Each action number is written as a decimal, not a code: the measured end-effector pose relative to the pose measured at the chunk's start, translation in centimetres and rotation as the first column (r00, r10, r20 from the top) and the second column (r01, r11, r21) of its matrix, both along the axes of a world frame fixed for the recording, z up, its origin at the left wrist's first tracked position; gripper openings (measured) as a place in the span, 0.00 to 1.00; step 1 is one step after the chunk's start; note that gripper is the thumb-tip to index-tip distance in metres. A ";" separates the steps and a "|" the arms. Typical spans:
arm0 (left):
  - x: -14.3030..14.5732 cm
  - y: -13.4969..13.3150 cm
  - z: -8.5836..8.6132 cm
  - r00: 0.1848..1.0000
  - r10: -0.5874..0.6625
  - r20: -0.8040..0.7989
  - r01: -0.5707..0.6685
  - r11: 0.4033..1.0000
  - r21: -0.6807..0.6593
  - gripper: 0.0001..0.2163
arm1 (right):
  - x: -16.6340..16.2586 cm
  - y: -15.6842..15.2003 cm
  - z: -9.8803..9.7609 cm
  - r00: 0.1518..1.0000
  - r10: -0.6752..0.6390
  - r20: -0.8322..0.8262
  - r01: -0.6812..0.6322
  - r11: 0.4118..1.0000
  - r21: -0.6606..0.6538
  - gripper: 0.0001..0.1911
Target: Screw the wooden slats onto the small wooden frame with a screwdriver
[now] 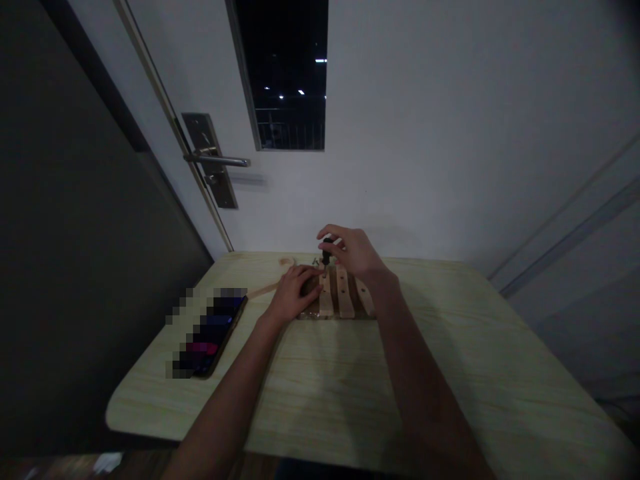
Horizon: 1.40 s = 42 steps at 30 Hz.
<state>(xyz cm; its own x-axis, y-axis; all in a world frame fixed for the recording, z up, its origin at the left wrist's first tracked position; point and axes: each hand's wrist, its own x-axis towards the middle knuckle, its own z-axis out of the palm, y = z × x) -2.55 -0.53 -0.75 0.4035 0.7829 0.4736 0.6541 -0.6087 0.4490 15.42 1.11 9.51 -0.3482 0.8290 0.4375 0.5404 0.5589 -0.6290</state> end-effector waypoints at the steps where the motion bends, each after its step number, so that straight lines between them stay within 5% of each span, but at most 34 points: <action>1: 0.0 0.0 0.0 1.000 0.002 -0.002 -0.002 1.000 -0.001 0.15 | 0.0 0.0 0.0 1.000 0.003 0.002 -0.003 1.000 0.002 0.06; 14: 0.0 -0.1 -0.1 1.000 0.004 -0.001 -0.004 1.000 -0.006 0.15 | 0.5 -0.4 0.1 0.986 -0.087 0.144 0.071 0.991 0.117 0.21; 19: 0.0 -0.1 0.0 1.000 -0.012 0.005 0.012 1.000 0.007 0.15 | 0.1 -0.6 0.5 0.968 -0.108 0.226 0.085 0.991 0.107 0.08; 25: 0.1 -0.1 0.0 1.000 -0.002 0.004 0.002 1.000 0.008 0.15 | 0.3 -0.2 -0.4 0.945 -0.151 0.289 0.127 0.987 0.100 0.12; 31: 0.1 -0.2 0.2 1.000 -0.013 0.000 0.013 1.000 -0.002 0.15 | 0.0 -0.4 -0.3 0.976 -0.095 0.198 0.086 0.995 0.057 0.16; 42: 0.1 -0.3 0.1 1.000 -0.003 -0.011 0.003 1.000 -0.002 0.15 | 0.0 -0.2 -0.3 0.998 -0.055 0.015 0.053 0.994 0.099 0.05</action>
